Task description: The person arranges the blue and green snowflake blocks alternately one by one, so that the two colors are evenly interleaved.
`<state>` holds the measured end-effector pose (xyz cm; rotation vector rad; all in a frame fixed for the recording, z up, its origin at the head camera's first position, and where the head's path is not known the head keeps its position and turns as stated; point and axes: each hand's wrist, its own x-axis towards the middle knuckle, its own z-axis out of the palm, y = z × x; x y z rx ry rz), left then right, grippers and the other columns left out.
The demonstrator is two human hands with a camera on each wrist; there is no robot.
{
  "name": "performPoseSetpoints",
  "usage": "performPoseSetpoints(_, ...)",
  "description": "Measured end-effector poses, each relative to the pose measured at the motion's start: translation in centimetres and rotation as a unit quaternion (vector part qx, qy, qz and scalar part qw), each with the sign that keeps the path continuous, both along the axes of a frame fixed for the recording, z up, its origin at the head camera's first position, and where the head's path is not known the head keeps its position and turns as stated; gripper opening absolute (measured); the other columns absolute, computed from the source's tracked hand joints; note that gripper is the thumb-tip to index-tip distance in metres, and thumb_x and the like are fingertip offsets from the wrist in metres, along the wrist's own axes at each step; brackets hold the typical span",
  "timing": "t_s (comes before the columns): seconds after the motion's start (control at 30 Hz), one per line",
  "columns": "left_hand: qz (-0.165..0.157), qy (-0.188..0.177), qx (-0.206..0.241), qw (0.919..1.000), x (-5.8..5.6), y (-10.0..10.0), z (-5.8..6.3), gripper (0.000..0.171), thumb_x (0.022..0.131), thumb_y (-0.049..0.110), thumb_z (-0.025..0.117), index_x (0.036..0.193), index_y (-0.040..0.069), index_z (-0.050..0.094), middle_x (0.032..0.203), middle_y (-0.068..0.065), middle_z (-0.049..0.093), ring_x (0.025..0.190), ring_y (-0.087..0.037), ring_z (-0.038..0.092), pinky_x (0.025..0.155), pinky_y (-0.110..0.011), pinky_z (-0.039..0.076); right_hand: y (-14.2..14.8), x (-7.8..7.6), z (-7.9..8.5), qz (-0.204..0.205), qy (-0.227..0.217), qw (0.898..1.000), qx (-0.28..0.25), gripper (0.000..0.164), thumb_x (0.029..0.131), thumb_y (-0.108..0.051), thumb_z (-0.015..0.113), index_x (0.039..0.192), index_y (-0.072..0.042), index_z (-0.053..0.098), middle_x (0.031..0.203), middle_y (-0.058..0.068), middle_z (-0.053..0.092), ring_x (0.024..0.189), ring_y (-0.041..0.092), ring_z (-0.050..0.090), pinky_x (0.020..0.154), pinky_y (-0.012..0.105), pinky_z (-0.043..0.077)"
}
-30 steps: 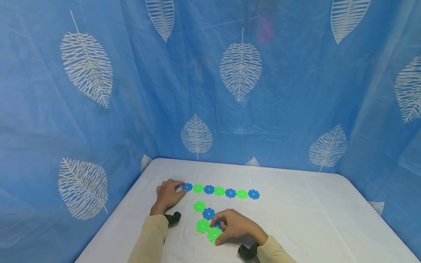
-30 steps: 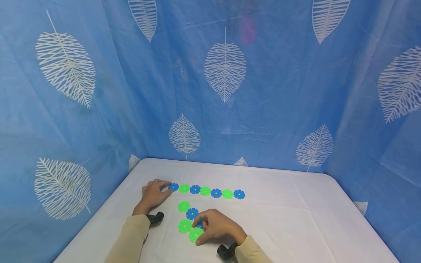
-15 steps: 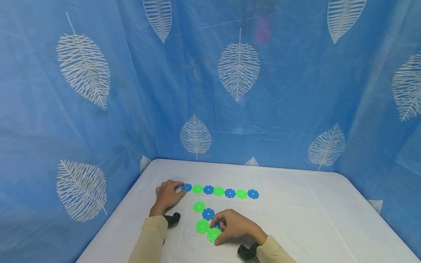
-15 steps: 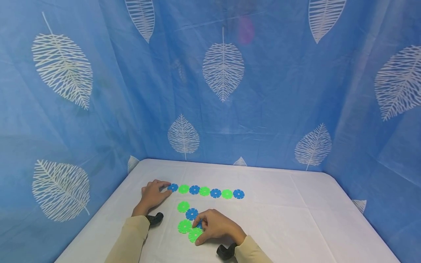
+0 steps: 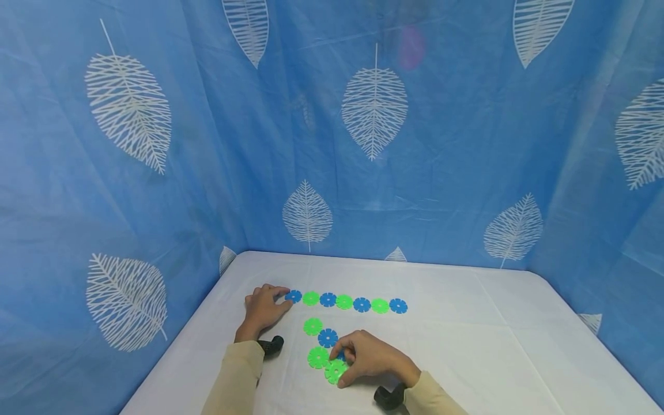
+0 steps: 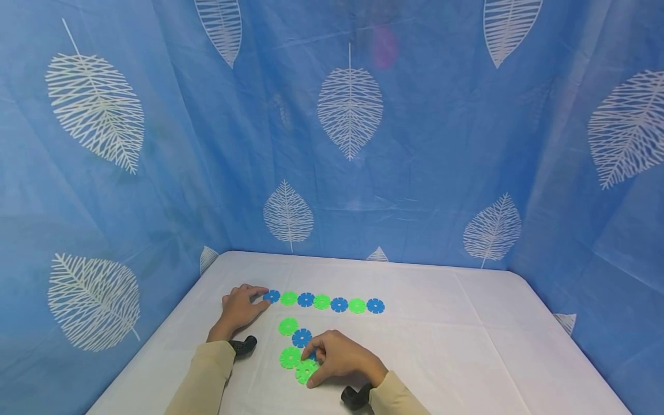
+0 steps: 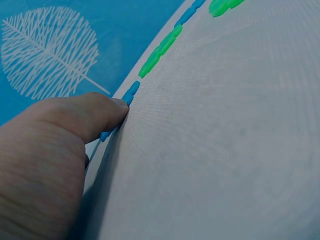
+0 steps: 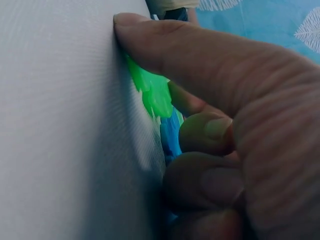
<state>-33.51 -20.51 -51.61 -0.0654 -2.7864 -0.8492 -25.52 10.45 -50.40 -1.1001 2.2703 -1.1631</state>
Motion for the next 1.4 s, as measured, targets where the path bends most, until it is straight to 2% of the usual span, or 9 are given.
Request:
performPoseSetpoints(0.23,0.004,-0.002,-0.002,1.0000,-0.2,-0.1,-0.2,0.036,0.086,0.041,0.074,0.119,0.027,0.073,0.117,-0.006,0.063,0.111,-0.027,0.052,0.094,-0.052,0.030,-0.1,0.3,0.3,0.012,0.021,1.000,-0.003,0.039,0.073,-0.027,0.089,0.108,-0.019,0.074,0.060,-0.015,0.040,0.054,-0.004,0.033,0.063,0.014,0.040)
performPoseSetpoints(0.57,0.006,-0.002,-0.002,1.0000,-0.1,-0.1,-0.4,0.036,0.086,0.041,0.073,0.120,0.026,0.073,0.120,-0.008,0.063,0.113,-0.029,0.052,0.095,-0.053,0.029,0.0,0.4,-0.1,0.021,0.046,0.999,0.005,0.035,0.075,-0.030,0.088,0.106,-0.020,0.074,0.060,-0.017,0.040,0.053,-0.004,0.033,0.057,0.015,0.036)
performPoseSetpoints(0.77,0.005,0.004,-0.001,1.0000,0.2,0.1,-0.1,0.036,0.086,0.040,0.074,0.119,0.025,0.073,0.119,-0.009,0.063,0.112,-0.030,0.052,0.095,-0.053,0.029,0.0,0.4,0.0,0.032,0.063,0.997,-0.008,0.035,0.077,-0.032,0.086,0.106,-0.018,0.074,0.060,-0.017,0.039,0.053,-0.006,0.032,0.057,0.013,0.037)
performPoseSetpoints(1.07,0.003,0.008,-0.010,0.9999,0.0,0.1,-0.3,0.035,0.086,0.041,0.074,0.118,0.027,0.073,0.118,-0.007,0.063,0.112,-0.029,0.052,0.094,-0.054,0.030,0.0,0.6,0.4,0.046,0.083,0.995,-0.026,0.033,0.079,-0.034,0.085,0.107,-0.022,0.073,0.061,-0.017,0.039,0.053,-0.007,0.032,0.060,0.013,0.041)
performPoseSetpoints(1.3,0.003,0.003,-0.009,0.9999,0.0,0.1,-0.1,0.037,0.087,0.041,0.074,0.120,0.026,0.073,0.120,-0.009,0.063,0.113,-0.030,0.052,0.096,-0.055,0.029,0.4,0.4,1.2,0.040,0.091,0.994,-0.043,0.033,0.078,-0.034,0.085,0.107,-0.025,0.072,0.060,-0.015,0.040,0.055,-0.007,0.034,0.061,0.014,0.041)
performPoseSetpoints(1.4,0.002,0.002,-0.010,0.9999,0.0,0.0,-0.2,0.037,0.087,0.041,0.073,0.120,0.026,0.073,0.120,-0.008,0.063,0.114,-0.030,0.052,0.096,-0.055,0.030,0.7,0.4,1.4,0.033,0.108,0.993,-0.042,0.033,0.078,-0.034,0.086,0.106,-0.025,0.073,0.059,-0.016,0.040,0.054,-0.007,0.034,0.060,0.013,0.040)
